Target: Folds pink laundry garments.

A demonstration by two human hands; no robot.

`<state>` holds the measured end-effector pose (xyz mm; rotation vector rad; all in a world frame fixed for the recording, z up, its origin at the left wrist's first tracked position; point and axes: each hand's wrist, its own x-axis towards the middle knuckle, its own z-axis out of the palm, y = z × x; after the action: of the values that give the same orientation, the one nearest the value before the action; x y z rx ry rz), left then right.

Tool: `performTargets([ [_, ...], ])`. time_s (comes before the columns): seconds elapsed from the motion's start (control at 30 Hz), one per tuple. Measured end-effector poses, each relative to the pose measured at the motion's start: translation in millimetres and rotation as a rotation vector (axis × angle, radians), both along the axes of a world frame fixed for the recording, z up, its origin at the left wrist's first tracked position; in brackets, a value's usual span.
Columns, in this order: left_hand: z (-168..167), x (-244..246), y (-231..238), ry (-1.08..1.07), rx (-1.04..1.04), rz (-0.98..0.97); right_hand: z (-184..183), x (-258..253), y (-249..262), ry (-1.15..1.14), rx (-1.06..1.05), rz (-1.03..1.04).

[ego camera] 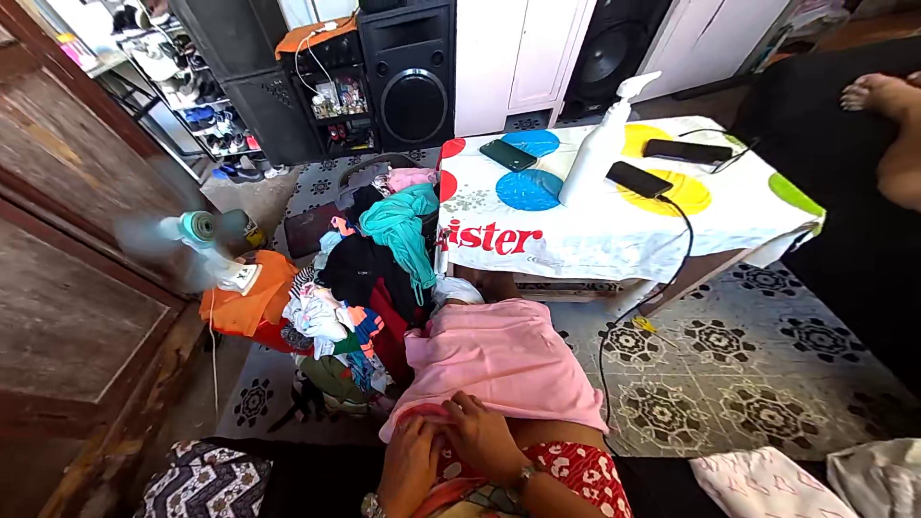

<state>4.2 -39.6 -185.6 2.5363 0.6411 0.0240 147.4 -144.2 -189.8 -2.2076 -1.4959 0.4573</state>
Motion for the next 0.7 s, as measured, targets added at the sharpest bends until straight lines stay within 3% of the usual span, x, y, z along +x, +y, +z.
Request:
performTargets([
  [0.07, 9, 5, 4, 0.129, 0.008, 0.057, 11, 4, 17, 0.066, -0.268, 0.024],
  [0.17, 30, 10, 22, 0.47, -0.027, 0.116, 24, 9, 31, 0.152, -0.46, -0.002],
  [0.33, 27, 10, 53, 0.662, 0.028, 0.16, 28, 12, 41, 0.162, -0.55, 0.03],
  [0.43, 17, 14, 60, 0.693, 0.007, 0.146, 29, 13, 37, 0.15, -0.47, 0.042],
  [0.53, 22, 15, 58, 0.545, 0.019, 0.188, 21, 5, 17, 0.207, -0.023, -0.094],
  [0.6, 16, 8, 49, 0.23, 0.108, 0.199, 14, -4, 5, 0.182, 0.273, -0.156],
  [0.7, 1, 15, 32, -0.192, 0.277, 0.172, 11, -11, -1, 0.125, 0.401, -0.166],
])
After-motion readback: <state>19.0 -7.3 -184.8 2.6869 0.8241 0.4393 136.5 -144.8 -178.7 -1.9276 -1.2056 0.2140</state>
